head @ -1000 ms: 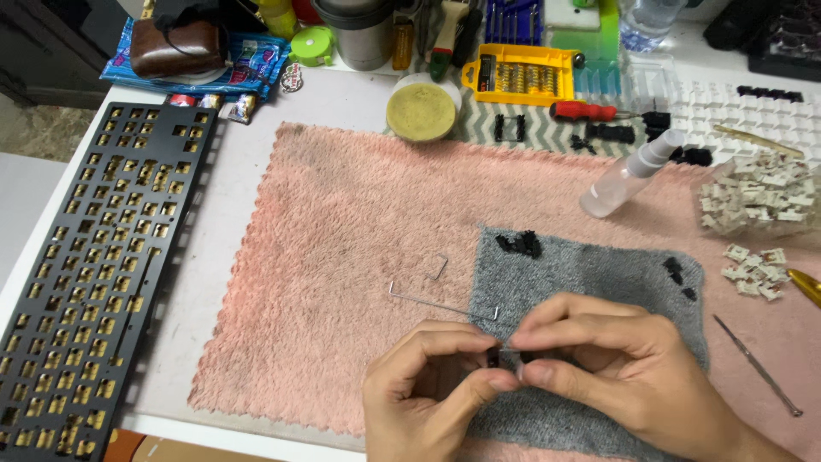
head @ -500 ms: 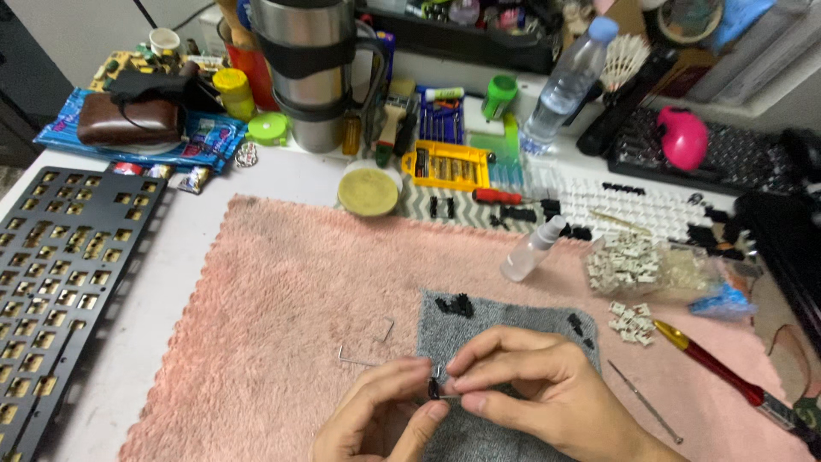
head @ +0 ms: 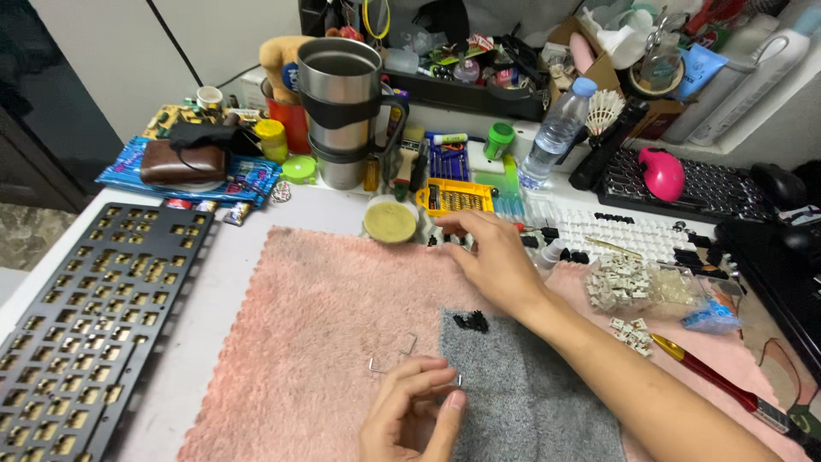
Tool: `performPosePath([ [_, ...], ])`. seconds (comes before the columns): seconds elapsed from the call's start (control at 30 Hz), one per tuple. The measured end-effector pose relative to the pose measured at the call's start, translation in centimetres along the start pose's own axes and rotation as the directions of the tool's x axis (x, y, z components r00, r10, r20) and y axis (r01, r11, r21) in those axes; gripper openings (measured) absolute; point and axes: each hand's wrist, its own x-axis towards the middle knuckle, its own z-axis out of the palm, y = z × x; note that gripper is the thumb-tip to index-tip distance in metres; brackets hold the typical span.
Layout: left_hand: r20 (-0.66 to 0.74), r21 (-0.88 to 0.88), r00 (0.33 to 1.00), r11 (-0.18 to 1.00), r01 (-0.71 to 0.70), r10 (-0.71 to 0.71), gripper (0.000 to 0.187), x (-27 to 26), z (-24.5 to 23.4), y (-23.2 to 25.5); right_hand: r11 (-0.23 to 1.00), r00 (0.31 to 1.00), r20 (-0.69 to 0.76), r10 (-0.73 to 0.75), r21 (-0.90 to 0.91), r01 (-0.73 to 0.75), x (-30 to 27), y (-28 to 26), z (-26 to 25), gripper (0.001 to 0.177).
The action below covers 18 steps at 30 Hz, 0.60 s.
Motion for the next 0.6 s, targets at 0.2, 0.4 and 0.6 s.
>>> performPosePath([
  [0.2,0.029,0.023,0.999,0.999,0.028,-0.029,0.012,0.0,-0.3,0.1,0.992,0.992,0.034,0.118,-0.041,-0.117,1.9,2.2,3.1,0.043],
  [0.4,0.066,0.038,0.998,0.999,0.014,-0.016,0.015,0.2,-0.5,0.5,0.999,0.999,-0.027,-0.036,-0.042,0.035,1.0,3.0,2.8,0.039],
  [0.6,0.052,0.071,0.998,0.997,0.027,-0.031,0.015,-0.1,-0.4,1.4,0.97,0.975,0.017,-0.223,0.108,0.22,-5.0,-3.2,-5.6,0.022],
])
